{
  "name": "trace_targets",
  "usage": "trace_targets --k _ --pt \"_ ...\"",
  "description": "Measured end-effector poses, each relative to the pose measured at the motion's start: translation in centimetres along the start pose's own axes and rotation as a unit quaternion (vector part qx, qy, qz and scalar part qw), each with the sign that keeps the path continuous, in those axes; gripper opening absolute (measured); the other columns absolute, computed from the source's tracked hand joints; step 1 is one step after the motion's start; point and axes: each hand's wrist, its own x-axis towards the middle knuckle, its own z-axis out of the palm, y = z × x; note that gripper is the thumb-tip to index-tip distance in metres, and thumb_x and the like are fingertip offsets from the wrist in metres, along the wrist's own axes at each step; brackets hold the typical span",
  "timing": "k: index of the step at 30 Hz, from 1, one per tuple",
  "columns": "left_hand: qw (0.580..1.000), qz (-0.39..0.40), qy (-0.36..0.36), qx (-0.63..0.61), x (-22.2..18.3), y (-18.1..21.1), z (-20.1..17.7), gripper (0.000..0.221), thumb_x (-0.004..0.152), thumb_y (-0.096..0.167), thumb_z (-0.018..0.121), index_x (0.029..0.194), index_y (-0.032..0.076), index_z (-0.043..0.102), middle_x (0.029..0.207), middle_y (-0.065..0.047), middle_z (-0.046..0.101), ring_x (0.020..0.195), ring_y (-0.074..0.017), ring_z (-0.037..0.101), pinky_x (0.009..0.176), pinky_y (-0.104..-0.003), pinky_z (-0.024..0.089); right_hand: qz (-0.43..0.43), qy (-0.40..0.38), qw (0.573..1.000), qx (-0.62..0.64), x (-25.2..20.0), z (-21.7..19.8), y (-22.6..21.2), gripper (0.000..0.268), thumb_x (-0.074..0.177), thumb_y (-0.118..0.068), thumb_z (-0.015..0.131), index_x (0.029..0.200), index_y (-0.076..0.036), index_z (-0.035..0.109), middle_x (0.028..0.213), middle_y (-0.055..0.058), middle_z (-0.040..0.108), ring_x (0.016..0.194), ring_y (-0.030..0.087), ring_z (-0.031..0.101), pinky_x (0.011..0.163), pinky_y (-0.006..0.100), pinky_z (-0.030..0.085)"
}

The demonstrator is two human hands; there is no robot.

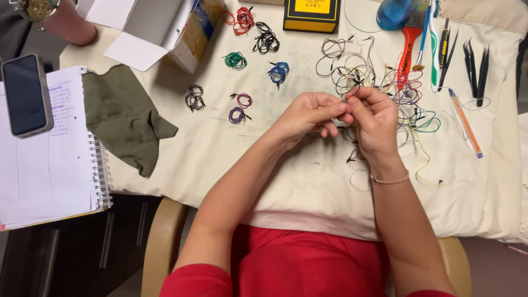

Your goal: Sorting through a pile of thin electrical wires and tying them into small, organized bundles or loops.

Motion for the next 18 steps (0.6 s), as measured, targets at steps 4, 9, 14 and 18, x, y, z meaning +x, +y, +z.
trace_targets --k 4,9,14,18 --pt "1.0 -0.015 0.023 0.008 0.3 -0.6 -0.4 0.034 0.094 0.025 0.077 0.1 -0.007 0.068 0.086 -0.019 0.076 0.056 -0.0166 0.074 0.044 -0.019 0.055 0.001 -0.003 1.0 -0.018 0.0 0.9 0.3 0.012 0.101 -0.001 0.067 0.108 0.009 0.064 0.078 0.013 0.066 0.06 0.011 0.07 0.058 0.02 0.064" --pt "0.996 -0.013 0.066 0.058 -0.7 0.8 0.5 0.05 0.09 0.026 0.079 0.115 -0.007 0.05 0.072 -0.019 0.073 0.038 -0.0092 0.056 0.036 -0.02 0.04 -0.016 -0.011 0.999 -0.041 -0.9 2.0 -0.4 0.009 0.099 0.001 0.067 0.105 0.008 0.065 0.074 0.015 0.063 0.057 0.014 0.067 0.055 0.024 0.061" --pt "0.994 0.02 0.069 0.078 -0.3 0.4 -0.5 0.039 0.086 0.013 0.083 0.117 -0.003 0.064 0.08 -0.017 0.077 0.043 -0.0094 0.061 0.04 -0.017 0.042 -0.03 -0.007 0.993 -0.114 -1.2 2.1 -2.0 0.009 0.1 0.002 0.067 0.108 0.006 0.068 0.086 0.014 0.069 0.07 0.013 0.072 0.069 0.024 0.063" --pt "0.985 0.027 0.103 0.139 0.0 0.5 -0.5 0.032 0.083 0.008 0.083 0.111 -0.003 0.075 0.086 -0.017 0.079 0.05 -0.0115 0.069 0.045 -0.019 0.05 -0.06 -0.004 0.987 -0.152 -0.9 1.6 -1.6 0.008 0.102 0.002 0.066 0.11 0.005 0.067 0.094 0.016 0.071 0.078 0.014 0.074 0.076 0.027 0.063"
